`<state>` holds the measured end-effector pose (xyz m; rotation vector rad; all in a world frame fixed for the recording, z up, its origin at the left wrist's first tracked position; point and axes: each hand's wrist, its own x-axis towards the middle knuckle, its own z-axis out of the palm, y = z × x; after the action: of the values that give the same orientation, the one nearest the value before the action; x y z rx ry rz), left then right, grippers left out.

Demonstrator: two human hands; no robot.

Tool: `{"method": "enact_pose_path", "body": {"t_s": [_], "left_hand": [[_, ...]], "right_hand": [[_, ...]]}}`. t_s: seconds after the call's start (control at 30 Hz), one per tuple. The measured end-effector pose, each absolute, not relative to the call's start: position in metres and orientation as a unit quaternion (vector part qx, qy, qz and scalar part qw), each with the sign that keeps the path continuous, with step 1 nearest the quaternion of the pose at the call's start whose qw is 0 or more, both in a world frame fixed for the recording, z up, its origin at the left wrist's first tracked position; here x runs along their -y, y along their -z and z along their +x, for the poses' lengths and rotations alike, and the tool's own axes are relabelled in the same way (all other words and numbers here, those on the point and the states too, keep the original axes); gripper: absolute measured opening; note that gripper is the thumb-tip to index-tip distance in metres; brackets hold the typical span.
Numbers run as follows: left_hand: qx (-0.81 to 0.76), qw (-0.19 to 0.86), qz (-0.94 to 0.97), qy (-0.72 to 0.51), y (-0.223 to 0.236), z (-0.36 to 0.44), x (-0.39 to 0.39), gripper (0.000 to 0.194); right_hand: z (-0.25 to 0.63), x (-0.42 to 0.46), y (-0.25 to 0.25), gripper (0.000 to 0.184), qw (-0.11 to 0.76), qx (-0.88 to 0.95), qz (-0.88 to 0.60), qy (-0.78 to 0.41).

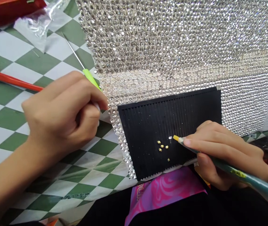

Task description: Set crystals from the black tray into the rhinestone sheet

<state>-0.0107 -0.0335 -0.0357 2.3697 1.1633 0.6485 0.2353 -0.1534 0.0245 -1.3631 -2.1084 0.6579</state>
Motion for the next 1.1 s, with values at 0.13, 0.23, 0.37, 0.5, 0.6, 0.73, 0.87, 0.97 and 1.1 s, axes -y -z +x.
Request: {"method": "enact_pose_path", "body": {"t_s": [0.13, 0.23, 0.37, 0.5, 0.6, 0.73, 0.87, 0.97, 1.1], "left_hand": [[-0.435, 0.215, 0.846, -0.222, 0.034, -0.009, 0.034, 0.023], [-0.424, 0.227, 0.852, -0.207, 0.036, -0.013, 0.031, 0.024], [-0.37, 0.226, 0.876, -0.212, 0.043, -0.022, 0.024, 0.021], [-0.362, 0.219, 0.879, -0.22, 0.045, -0.024, 0.022, 0.02], [-0.37, 0.221, 0.875, -0.222, 0.044, -0.021, 0.024, 0.02], [-0.376, 0.208, 0.869, -0.245, 0.047, -0.017, 0.028, 0.022], [-0.356, 0.205, 0.879, -0.241, 0.05, -0.021, 0.028, 0.019], [-0.35, 0.2, 0.885, -0.233, 0.049, -0.025, 0.026, 0.018], [-0.34, 0.199, 0.888, -0.236, 0.046, -0.024, 0.024, 0.018]], "right_hand": [[0.232, 0.155, -0.022, 0.019, 0.282, 0.781, -0.5, -0.247], [0.234, 0.156, -0.021, 0.021, 0.295, 0.771, -0.505, -0.25], [0.24, 0.157, -0.023, 0.021, 0.286, 0.767, -0.518, -0.25], [0.241, 0.159, -0.022, 0.022, 0.282, 0.771, -0.522, -0.231], [0.24, 0.16, -0.018, 0.027, 0.286, 0.779, -0.508, -0.229], [0.241, 0.159, -0.012, 0.025, 0.296, 0.784, -0.492, -0.237], [0.242, 0.156, -0.007, 0.02, 0.339, 0.771, -0.473, -0.258], [0.241, 0.152, -0.004, 0.02, 0.351, 0.778, -0.446, -0.268], [0.237, 0.15, -0.002, 0.02, 0.345, 0.782, -0.447, -0.262]]}}
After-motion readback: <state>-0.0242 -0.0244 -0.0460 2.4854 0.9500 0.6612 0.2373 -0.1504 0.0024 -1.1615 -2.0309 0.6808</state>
